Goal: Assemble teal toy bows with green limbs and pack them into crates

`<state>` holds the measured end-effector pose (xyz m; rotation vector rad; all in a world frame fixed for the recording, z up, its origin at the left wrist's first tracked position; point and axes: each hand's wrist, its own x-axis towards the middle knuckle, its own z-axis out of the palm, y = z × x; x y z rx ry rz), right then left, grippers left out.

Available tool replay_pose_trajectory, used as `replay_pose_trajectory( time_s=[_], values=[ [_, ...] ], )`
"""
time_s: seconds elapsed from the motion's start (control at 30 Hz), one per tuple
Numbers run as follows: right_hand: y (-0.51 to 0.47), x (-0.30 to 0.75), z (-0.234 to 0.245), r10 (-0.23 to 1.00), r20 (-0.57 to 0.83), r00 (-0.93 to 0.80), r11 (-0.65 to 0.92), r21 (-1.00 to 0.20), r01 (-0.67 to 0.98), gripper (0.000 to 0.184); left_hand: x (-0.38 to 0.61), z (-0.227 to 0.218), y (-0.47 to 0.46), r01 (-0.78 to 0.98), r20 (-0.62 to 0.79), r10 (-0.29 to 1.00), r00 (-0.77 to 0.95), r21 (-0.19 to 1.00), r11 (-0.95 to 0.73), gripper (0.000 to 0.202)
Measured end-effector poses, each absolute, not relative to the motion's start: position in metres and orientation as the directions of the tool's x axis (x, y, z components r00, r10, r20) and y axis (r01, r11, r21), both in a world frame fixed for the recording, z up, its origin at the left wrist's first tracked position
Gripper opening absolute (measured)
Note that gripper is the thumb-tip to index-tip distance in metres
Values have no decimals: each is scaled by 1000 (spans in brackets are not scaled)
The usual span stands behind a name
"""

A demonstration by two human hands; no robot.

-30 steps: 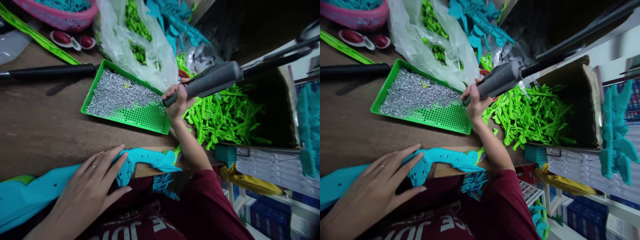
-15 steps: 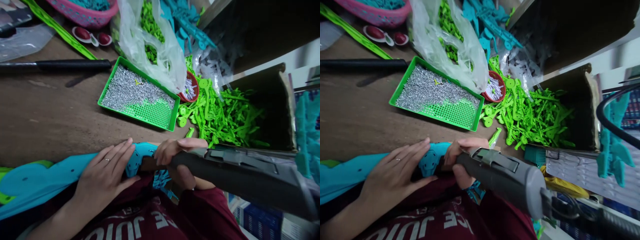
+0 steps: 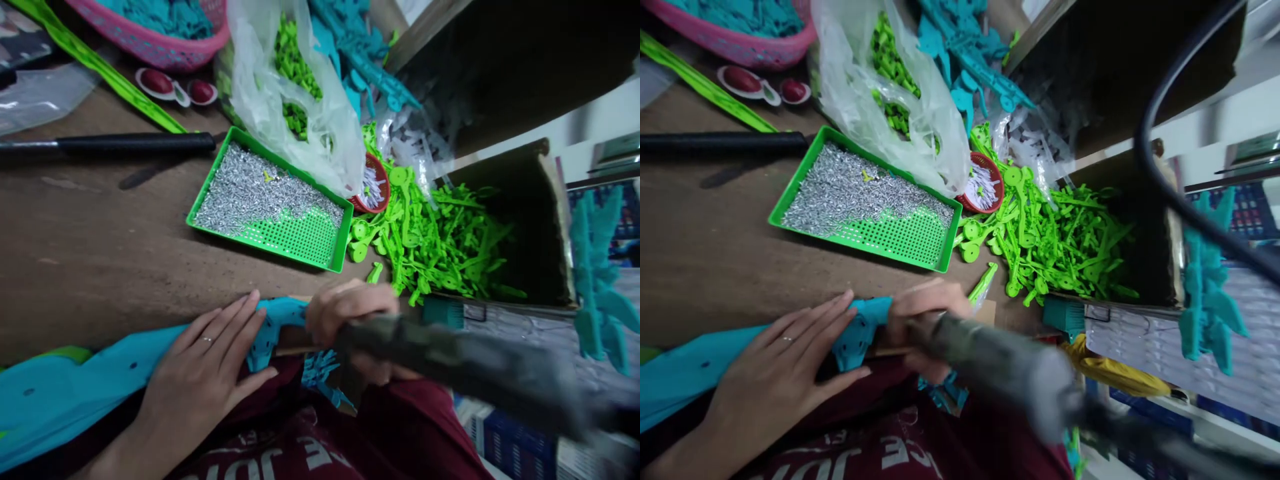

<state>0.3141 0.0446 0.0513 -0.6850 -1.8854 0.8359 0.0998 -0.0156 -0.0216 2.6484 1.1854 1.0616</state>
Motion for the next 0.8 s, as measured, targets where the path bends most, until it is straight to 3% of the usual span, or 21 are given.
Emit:
replay_pose_trajectory(
  time_s=[0.07,0.1,0.2,0.3,0.43,0.63,0.8],
  values=[
    [77,320,60,725,639,-257,666,-745,28,35,108,-20,-18,649,577,668,471,286,-705,57],
    [97,322,62,704,707,-61,710,-704,24,33,113,-19,-19,649,578,668,470,286,-705,56],
    [152,322,53,659,702,270,699,-704,125,26,126,-18,-23,643,577,682,449,321,-695,54],
    [180,322,37,675,678,289,663,-730,163,26,131,-18,-24,637,569,689,449,336,-693,54],
    [183,325,27,646,713,272,721,-687,92,21,130,-19,-24,648,554,689,467,316,-693,54],
    [185,328,21,680,687,257,649,-727,224,30,124,-10,-24,629,505,690,519,320,-708,54],
    [185,327,21,704,657,272,612,-754,237,31,86,-7,-30,677,458,712,531,275,-682,46]
  ],
)
